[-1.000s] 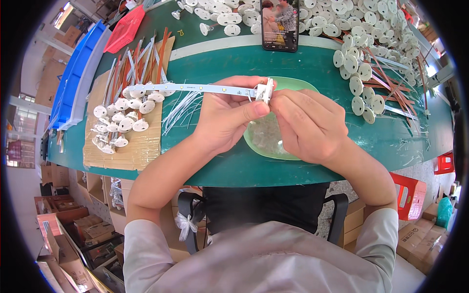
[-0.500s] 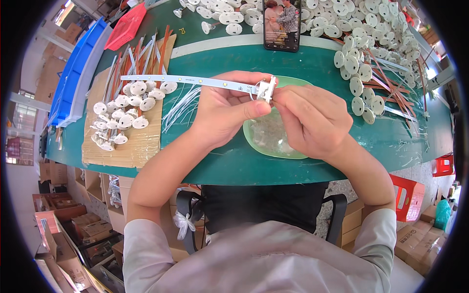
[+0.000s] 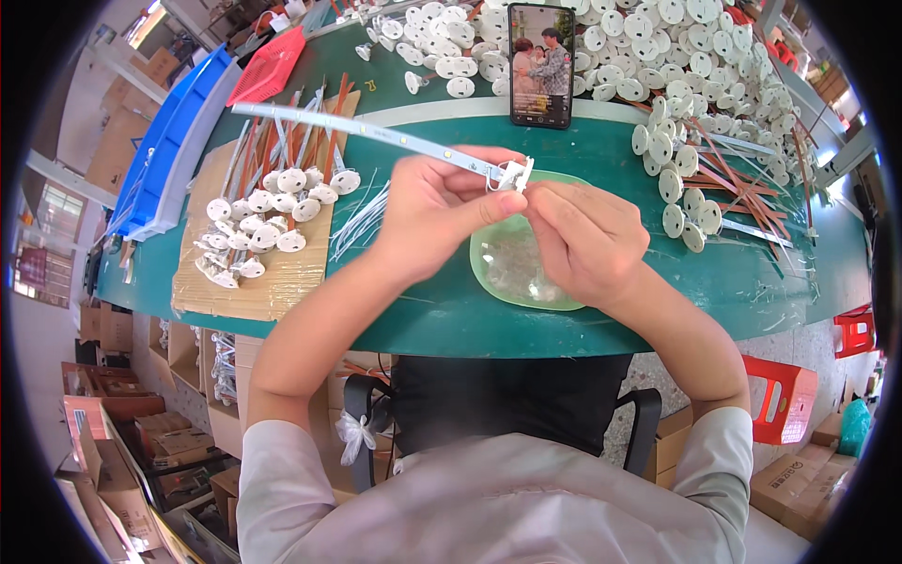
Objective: The person assembles LED light fixtures by hand at a green workbench. They repeatedly pick up white circular diffusers and attach them to a flexible LED strip, then place the completed units into a green tray. The process involves handling small components and wires in a repetitive assembly line fashion.
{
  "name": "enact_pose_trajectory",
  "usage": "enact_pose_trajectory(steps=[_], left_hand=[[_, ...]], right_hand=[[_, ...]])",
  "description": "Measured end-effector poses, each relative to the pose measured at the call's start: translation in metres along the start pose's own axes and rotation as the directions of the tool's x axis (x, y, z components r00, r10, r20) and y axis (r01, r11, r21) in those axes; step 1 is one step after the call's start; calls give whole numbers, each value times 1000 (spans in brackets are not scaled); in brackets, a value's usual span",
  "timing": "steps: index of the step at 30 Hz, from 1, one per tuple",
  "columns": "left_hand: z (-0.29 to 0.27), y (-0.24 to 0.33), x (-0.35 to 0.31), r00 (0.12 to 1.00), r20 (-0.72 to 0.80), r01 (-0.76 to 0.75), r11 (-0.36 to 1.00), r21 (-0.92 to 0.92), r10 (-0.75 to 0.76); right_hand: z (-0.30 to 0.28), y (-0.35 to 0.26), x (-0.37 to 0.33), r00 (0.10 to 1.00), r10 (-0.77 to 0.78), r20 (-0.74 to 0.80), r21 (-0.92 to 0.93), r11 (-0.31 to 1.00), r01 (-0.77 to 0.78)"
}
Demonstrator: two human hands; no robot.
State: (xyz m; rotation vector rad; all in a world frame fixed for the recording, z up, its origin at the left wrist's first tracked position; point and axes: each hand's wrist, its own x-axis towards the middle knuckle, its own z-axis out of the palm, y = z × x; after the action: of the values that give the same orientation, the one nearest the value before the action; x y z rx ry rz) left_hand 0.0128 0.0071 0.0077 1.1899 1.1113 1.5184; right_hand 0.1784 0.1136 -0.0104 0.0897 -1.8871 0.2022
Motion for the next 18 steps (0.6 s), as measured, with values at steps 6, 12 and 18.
enact_pose_trajectory(steps=[6, 12, 18], left_hand=[[-83, 84, 11, 976, -173, 205, 811, 547, -130], [-176, 110, -22, 971, -223, 239, -347, 907, 86], [-135, 80, -31, 944, -323, 315, -482, 817, 70]], right_hand=[[-6, 11, 2, 999, 54, 10, -9, 999, -53], [-10, 5, -1, 982, 141, 124, -50, 989, -136], [-5, 10, -5, 975, 142, 169, -4, 990, -143]])
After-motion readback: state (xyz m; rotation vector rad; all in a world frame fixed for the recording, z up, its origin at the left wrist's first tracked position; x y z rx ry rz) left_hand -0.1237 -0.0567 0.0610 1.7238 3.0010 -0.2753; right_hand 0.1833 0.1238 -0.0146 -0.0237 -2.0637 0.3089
